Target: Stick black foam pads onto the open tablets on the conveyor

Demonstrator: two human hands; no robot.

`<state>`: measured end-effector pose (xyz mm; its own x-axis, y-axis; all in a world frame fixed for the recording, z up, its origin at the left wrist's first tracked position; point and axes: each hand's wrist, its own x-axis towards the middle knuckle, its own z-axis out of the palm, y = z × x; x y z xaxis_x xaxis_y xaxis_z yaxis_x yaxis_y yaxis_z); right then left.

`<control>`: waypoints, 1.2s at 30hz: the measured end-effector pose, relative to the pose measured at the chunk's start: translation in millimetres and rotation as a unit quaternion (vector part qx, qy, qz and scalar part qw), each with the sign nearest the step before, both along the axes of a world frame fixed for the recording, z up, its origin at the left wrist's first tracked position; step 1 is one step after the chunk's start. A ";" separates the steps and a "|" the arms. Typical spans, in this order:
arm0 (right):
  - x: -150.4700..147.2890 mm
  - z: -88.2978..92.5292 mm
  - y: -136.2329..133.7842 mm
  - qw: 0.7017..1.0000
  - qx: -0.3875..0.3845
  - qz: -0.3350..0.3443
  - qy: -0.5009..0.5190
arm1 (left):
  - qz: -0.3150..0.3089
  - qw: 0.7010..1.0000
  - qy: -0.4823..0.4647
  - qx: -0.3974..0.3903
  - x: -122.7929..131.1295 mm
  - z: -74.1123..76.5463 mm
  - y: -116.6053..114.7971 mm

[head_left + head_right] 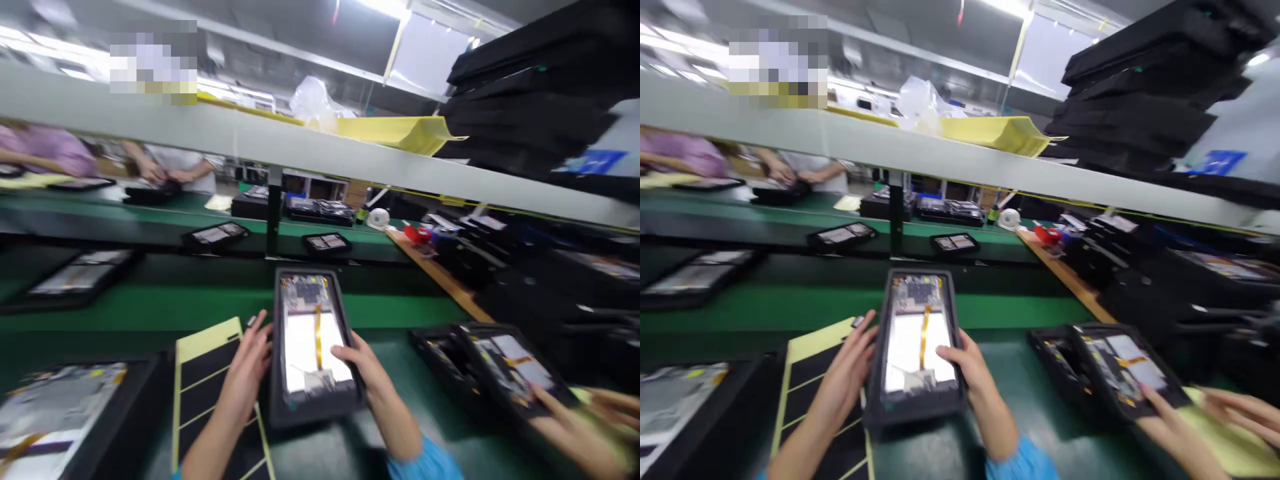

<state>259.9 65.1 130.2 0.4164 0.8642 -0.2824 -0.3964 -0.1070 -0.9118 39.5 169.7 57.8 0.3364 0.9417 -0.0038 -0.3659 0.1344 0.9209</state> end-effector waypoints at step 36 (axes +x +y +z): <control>-29.5 -42.7 -54.7 0.981 0.061 0.159 -0.093 | -0.093 0.768 0.346 0.531 -30.5 -27.2 -95.7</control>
<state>230.4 10.3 87.5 0.1547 0.9813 -0.1147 -0.1869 -0.0849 -0.9787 9.0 74.0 30.5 0.7295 0.4724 0.4946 0.1943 -0.8365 0.5124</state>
